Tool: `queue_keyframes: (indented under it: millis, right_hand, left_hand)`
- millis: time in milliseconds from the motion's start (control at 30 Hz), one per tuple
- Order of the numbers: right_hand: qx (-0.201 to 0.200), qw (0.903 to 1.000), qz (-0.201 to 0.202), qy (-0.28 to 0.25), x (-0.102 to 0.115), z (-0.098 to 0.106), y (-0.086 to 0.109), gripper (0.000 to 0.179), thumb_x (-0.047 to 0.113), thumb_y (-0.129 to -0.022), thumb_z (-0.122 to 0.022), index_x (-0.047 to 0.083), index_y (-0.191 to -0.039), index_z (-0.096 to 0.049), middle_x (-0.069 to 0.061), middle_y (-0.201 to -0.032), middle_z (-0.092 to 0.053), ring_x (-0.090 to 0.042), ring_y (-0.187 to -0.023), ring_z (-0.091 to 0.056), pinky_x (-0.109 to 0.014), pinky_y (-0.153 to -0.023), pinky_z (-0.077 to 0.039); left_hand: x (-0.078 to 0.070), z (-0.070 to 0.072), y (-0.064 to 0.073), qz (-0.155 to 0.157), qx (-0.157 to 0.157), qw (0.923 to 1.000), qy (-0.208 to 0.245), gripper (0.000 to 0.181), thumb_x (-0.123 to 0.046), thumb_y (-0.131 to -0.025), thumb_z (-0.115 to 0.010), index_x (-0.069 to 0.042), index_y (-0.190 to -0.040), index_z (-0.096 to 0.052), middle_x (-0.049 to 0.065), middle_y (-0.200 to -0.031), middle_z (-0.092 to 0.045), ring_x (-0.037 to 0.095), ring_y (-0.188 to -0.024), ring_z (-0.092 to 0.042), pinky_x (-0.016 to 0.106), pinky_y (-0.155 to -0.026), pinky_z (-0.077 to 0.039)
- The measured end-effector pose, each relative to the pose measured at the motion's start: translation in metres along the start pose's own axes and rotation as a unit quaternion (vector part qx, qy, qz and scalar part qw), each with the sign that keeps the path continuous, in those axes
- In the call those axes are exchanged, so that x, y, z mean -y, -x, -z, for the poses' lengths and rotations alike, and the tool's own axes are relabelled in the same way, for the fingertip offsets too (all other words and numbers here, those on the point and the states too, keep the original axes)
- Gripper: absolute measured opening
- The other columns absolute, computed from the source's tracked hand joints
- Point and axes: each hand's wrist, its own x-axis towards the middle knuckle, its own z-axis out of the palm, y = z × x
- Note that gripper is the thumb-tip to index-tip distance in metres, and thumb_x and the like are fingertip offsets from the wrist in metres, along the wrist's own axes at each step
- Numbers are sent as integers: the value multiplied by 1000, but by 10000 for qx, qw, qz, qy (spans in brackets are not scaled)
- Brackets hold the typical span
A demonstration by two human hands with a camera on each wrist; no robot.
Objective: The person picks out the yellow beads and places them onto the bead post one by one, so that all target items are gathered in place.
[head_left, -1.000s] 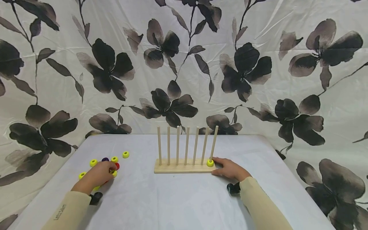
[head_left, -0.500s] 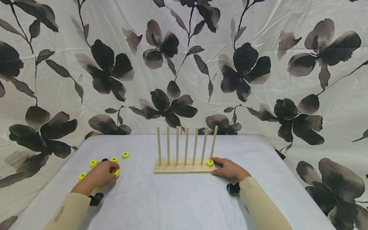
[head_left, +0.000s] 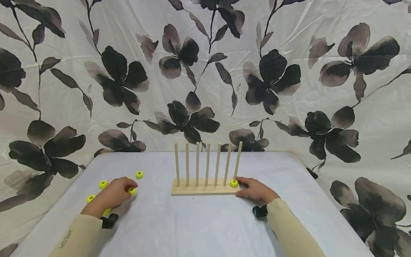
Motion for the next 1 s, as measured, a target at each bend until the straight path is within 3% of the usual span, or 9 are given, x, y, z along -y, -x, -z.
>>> queue_keyframes:
  millis: [167, 367, 600, 867, 1000]
  right_hand:
    - [19, 10000, -46, 0, 1, 1, 1, 78, 46, -79, -76, 24, -147, -44, -9, -154, -39, -37, -144, -30, -60, -114, -27]
    - [0, 10000, -62, 35, 3, 3, 2, 78, 46, -79, -76, 24, -147, -44, -9, -154, -39, -36, -144, -30, -60, -114, -27]
    - [12, 10000, -57, -16, 3, 2, 2, 79, 47, -78, -77, 24, -146, -45, -9, -154, -40, -37, -144, -31, -61, -113, -27]
    - [28, 10000, -68, -66, 0, 0, 0, 79, 47, -77, -77, 25, -146, -46, -8, -153, -41, -36, -144, -31, -61, -114, -27]
    - [26, 9999, -75, -78, 0, 1, -1, 79, 47, -77, -77, 25, -146, -46, -8, -153, -41, -36, -144, -31, -60, -114, -27]
  left_hand:
    - [-7, 4, -4, -262, -108, 9996, -14, 36, 0, -83, -65, 1, -120, -65, 14, -112, -64, 29, -100, -58, 54, -93, -49]
    - [-20, 13, -6, -291, -37, 9995, 143, 36, -1, -86, -65, 3, -122, -63, 19, -118, -62, 34, -108, -59, 51, -94, -51]
    - [-38, 23, -4, -489, -139, 9981, 353, 39, -5, -89, -65, 3, -126, -60, 22, -121, -62, 34, -106, -62, 43, -86, -57]
    - [-56, 32, -7, -764, -232, 9957, 469, 41, -11, -90, -67, 3, -128, -59, 21, -122, -63, 35, -108, -64, 46, -91, -55]
    - [-66, 38, -8, -722, -255, 9958, 512, 41, -13, -90, -67, 2, -128, -59, 20, -121, -64, 33, -107, -64, 47, -91, -55]
